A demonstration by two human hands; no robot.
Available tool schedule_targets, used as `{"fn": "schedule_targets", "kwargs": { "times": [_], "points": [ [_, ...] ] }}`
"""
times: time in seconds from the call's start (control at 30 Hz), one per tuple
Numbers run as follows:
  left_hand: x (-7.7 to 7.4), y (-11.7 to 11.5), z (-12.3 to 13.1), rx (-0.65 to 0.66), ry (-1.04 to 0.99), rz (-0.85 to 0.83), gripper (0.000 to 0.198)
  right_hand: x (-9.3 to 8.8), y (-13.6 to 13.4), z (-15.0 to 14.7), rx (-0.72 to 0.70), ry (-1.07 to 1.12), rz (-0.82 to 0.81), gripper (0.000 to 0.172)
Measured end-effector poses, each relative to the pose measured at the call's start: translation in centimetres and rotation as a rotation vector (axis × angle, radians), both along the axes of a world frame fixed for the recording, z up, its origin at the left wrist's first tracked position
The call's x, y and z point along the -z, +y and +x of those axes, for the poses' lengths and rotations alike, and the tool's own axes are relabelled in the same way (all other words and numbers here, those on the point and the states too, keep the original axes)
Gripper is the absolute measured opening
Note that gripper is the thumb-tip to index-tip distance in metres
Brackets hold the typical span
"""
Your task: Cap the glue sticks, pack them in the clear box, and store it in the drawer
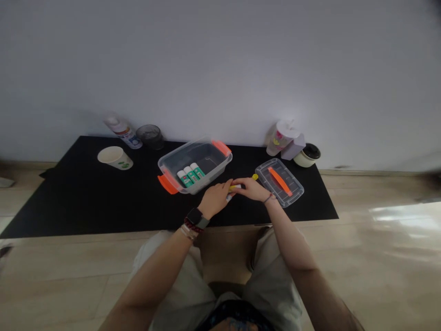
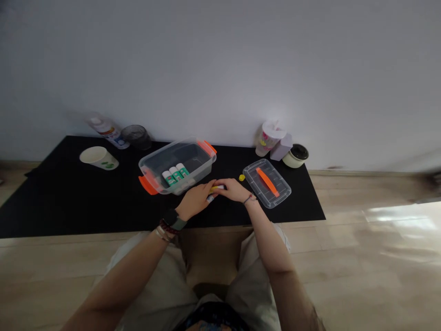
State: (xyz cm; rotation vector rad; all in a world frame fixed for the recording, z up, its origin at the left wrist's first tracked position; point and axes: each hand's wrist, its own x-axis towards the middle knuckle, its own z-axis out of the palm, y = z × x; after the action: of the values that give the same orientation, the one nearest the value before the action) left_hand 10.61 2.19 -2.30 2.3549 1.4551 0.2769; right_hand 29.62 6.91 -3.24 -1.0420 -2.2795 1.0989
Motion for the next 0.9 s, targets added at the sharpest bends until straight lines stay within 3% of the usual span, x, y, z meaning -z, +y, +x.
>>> {"fn": "schedule_targets", "kwargs": {
  "times": [0.07, 0.13, 0.27, 0.33, 0.43, 0.6, 0.73, 0.9],
  "points": [
    [-0.4, -0.3, 0.1, -0.029, -0.001, -0.079, 0.039, -0.1, 0.2, 0.8, 0.077, 0.058, -0.041, 0.026],
    [-0.5, -0.3, 0.1, -0.048, -0.038, -0.138, 0.034, 0.2, 0.9, 2.0, 0.241, -0.005, 0.018, 0.027],
    [0.0, 0.1, -0.1, -0.062, -0.196, -0.233, 0.028, 1.9, 2.1, 4.5, 0.548, -0.478, 0.256, 0.022],
    [0.3, 0.3, -0.1, -0.064, -0.314, -0.277, 0.029, 2.7, 2.3, 5.1, 0.572, -0.681, 0.278, 0.025],
    [0.7, 0.4, 0.0, -0.061, -0.447, -0.325, 0.031, 3.3, 2.4, 4.8, 0.558, -0.791, 0.263, 0.025],
    [0.8, 0.1, 0.1, -0.105, -0.480, -0.322, 0.033, 2.4, 1.5, 3.2, 0.471, -0.575, 0.242, 0.017],
    [0.4, -0.1, 0.2, -0.110, -0.409, -0.285, 0.032, 0.6, -0.5, 1.6, 0.338, -0.305, 0.139, 0.017],
    [-0.3, -0.2, 0.1, -0.075, -0.303, -0.305, 0.028, -0.9, -1.7, 0.9, 0.273, -0.051, 0.014, 0.014]
  ]
}}
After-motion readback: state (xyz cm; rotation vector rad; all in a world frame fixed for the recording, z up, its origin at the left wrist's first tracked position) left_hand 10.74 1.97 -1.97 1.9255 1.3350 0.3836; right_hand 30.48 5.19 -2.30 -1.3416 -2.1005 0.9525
